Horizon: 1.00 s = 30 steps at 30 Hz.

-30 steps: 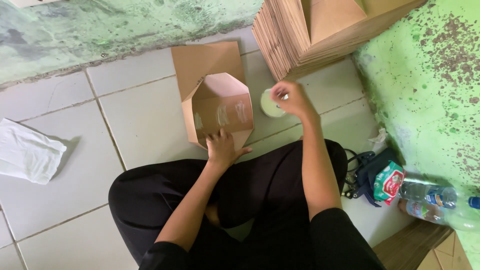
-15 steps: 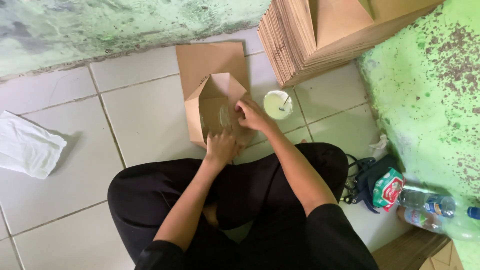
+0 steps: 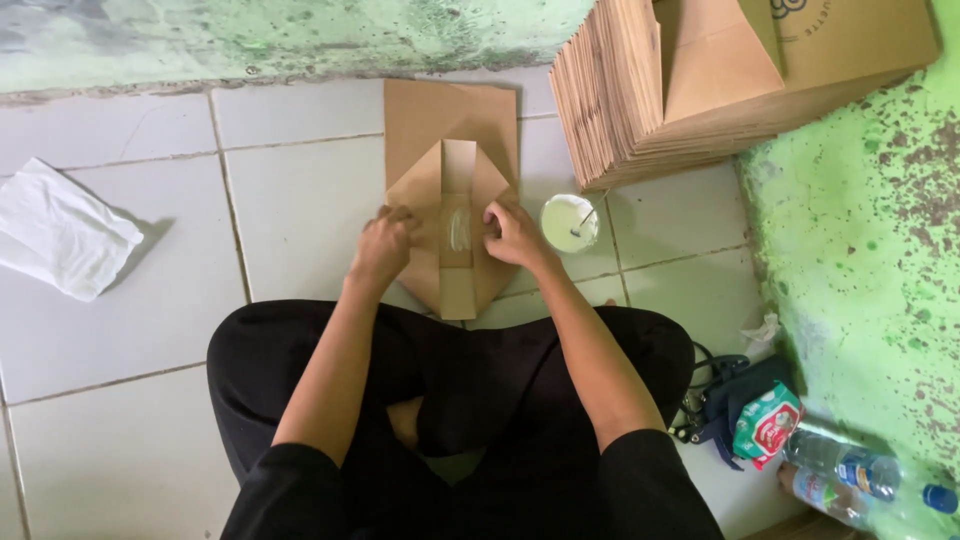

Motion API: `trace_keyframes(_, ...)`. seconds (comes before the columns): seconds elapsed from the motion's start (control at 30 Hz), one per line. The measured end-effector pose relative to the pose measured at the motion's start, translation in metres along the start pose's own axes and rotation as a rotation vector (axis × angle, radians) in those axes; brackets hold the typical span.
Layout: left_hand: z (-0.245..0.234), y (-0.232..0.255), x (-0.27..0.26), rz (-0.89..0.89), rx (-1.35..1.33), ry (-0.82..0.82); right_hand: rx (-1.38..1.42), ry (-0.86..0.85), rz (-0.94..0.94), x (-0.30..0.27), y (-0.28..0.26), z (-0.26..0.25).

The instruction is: The person sits on the floor and assembles a brown paper bag by applying glue to the flaps and folding them into shape. They use a small stick to spread the glue and press the edges together to form the bag.

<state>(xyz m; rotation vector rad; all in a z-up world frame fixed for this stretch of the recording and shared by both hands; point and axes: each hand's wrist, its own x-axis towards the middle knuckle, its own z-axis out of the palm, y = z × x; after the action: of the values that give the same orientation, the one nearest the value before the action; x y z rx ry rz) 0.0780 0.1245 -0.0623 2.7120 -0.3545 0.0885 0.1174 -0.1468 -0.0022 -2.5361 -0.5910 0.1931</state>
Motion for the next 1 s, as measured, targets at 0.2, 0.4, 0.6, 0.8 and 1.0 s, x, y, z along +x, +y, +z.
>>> trace_keyframes(0.2, -0.029, 0.015, -0.001, -0.111, -0.122, -0.208, 0.000, -0.065, 0.062, 0.003, -0.004, -0.001)
trace_keyframes(0.4, -0.056, 0.016, -0.001, -0.101, -0.151, -0.262, 0.044, 0.005, -0.103, 0.017, -0.010, 0.027)
trace_keyframes(0.6, -0.046, 0.006, -0.001, -0.101, -0.294, -0.281, -0.280, -0.234, -0.340, 0.027, -0.098, 0.039)
trace_keyframes(0.8, -0.063, 0.022, 0.003, -0.181, -0.313, -0.336, -0.285, -0.144, -0.324, 0.022, -0.090, 0.054)
trace_keyframes(1.0, -0.045, 0.014, 0.003, -0.169, -0.237, -0.328, -0.414, -0.173, -0.465, -0.017, -0.091, 0.064)
